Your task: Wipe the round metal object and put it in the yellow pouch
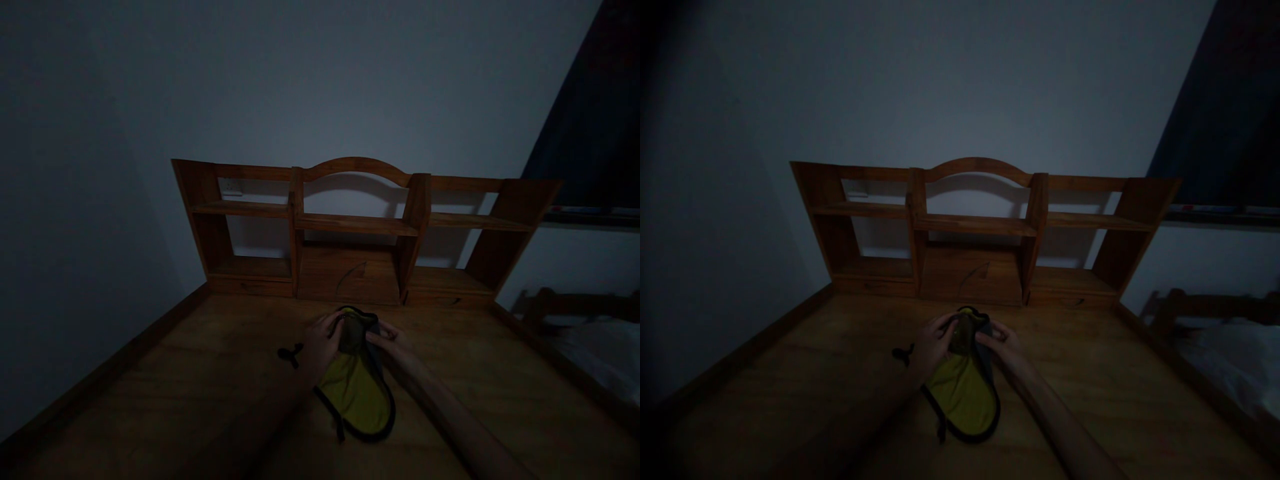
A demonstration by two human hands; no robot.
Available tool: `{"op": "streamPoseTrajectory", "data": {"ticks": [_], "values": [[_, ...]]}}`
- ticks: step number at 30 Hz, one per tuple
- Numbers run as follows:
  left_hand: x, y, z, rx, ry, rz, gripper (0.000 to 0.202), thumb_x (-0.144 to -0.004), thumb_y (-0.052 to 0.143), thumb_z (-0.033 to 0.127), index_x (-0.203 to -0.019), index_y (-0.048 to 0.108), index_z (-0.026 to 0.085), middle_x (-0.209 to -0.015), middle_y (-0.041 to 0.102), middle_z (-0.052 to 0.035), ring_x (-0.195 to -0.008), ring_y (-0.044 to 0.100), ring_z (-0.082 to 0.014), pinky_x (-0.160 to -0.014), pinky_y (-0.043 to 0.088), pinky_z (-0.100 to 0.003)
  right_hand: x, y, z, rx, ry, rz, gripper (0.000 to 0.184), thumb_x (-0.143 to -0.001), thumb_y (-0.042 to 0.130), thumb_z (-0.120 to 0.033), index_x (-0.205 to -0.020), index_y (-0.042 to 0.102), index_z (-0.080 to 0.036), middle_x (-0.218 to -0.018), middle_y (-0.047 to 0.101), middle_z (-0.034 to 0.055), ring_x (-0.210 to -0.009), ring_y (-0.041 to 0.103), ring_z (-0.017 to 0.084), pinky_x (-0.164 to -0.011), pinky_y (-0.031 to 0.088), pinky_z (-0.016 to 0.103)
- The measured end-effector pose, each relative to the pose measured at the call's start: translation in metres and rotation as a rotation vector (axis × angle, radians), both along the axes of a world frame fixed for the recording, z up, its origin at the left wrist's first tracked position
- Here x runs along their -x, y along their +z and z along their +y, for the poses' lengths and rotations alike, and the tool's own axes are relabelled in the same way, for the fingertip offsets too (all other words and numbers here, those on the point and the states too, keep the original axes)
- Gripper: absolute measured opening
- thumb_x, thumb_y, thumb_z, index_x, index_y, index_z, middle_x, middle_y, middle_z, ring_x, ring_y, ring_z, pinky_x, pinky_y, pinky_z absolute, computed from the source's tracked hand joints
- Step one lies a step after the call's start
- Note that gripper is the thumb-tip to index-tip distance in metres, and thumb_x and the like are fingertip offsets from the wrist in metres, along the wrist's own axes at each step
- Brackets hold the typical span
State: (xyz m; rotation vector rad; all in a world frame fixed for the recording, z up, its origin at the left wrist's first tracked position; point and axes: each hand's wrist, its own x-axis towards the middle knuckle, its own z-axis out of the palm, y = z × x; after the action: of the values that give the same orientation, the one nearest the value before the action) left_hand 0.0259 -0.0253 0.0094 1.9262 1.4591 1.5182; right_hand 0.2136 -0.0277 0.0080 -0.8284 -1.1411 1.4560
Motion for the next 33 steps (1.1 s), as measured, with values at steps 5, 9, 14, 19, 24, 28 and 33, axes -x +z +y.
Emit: {"op": "streamPoseTrajectory", "data": {"ticks": [5,9,14,19,24,28,33], "values": [[-0.002,-0.004,-0.002,-0.052,-0.032,-0.001,0.026,-0.089,0.052,0.023,-0.11,0.066,0.026,-0.105,0.07,-0.002,-0.093,0.067,-0.0161,-0.08,0.058,-0.029,0.001,0.001,0.0,-0.027,0.035,-0.031,0.052,-0.062,0.083,-0.028,-0.111,0.065,-0.024,-0.11,0.071,0.0066,-0.097,0.068,0.025,-0.084,0.053,0.036],[-0.008,-0.001,-0.009,-0.109,-0.086,0.063,0.029,-0.087,0.053,0.019,-0.114,0.063,0.025,-0.115,0.066,-0.0035,-0.106,0.063,-0.0174,-0.093,0.055,-0.033,-0.004,-0.008,0.007,-0.141,0.003,-0.133,0.05,-0.066,0.075,-0.019,-0.114,0.063,-0.025,-0.114,0.069,0.0047,-0.104,0.064,0.025,-0.093,0.049,0.038],[-0.016,0.001,-0.019,-0.202,-0.19,0.158,0.038,-0.086,0.056,0.021,-0.124,0.057,0.023,-0.125,0.062,-0.0052,-0.115,0.059,-0.0181,-0.102,0.05,-0.035,-0.008,-0.016,0.009,-0.303,-0.045,-0.325,0.051,-0.068,0.06,-0.012,-0.118,0.061,-0.023,-0.119,0.066,0.0042,-0.113,0.059,0.023,-0.105,0.04,0.041],[-0.02,0.002,-0.025,-0.243,-0.267,0.19,0.044,-0.086,0.056,0.022,-0.13,0.051,0.022,-0.131,0.059,-0.0056,-0.12,0.056,-0.0175,-0.103,0.049,-0.034,-0.005,-0.016,0.004,-0.428,-0.127,-0.435,0.044,-0.077,0.054,-0.016,-0.12,0.059,-0.023,-0.119,0.066,0.0047,-0.113,0.058,0.023,-0.104,0.041,0.039],[-0.019,0.006,-0.029,-0.23,-0.279,0.195,0.044,-0.087,0.056,0.024,-0.131,0.052,0.022,-0.133,0.057,-0.0061,-0.122,0.054,-0.0189,-0.105,0.048,-0.035,-0.002,-0.008,-0.004,-0.445,-0.168,-0.502,0.032,-0.086,0.051,-0.025,-0.117,0.061,-0.024,-0.111,0.068,0.0051,-0.102,0.063,0.024,-0.092,0.047,0.037],[-0.019,0.006,-0.031,-0.175,-0.262,0.166,0.042,-0.088,0.053,0.025,-0.13,0.052,0.023,-0.132,0.057,-0.0059,-0.121,0.055,-0.019,-0.105,0.048,-0.035,-0.003,-0.001,-0.005,-0.432,-0.194,-0.483,0.025,-0.085,0.053,-0.026,-0.108,0.063,-0.024,-0.102,0.069,0.0044,-0.094,0.064,0.024,-0.086,0.048,0.034],[-0.017,0.006,-0.031,-0.148,-0.324,0.182,0.047,-0.087,0.053,0.023,-0.133,0.049,0.025,-0.135,0.054,-0.0045,-0.123,0.053,-0.0193,-0.106,0.047,-0.036,-0.007,-0.002,0.0,-0.42,-0.185,-0.418,0.019,-0.08,0.059,-0.023,-0.098,0.062,-0.022,-0.096,0.068,0.0032,-0.092,0.062,0.023,-0.085,0.047,0.032]]}}
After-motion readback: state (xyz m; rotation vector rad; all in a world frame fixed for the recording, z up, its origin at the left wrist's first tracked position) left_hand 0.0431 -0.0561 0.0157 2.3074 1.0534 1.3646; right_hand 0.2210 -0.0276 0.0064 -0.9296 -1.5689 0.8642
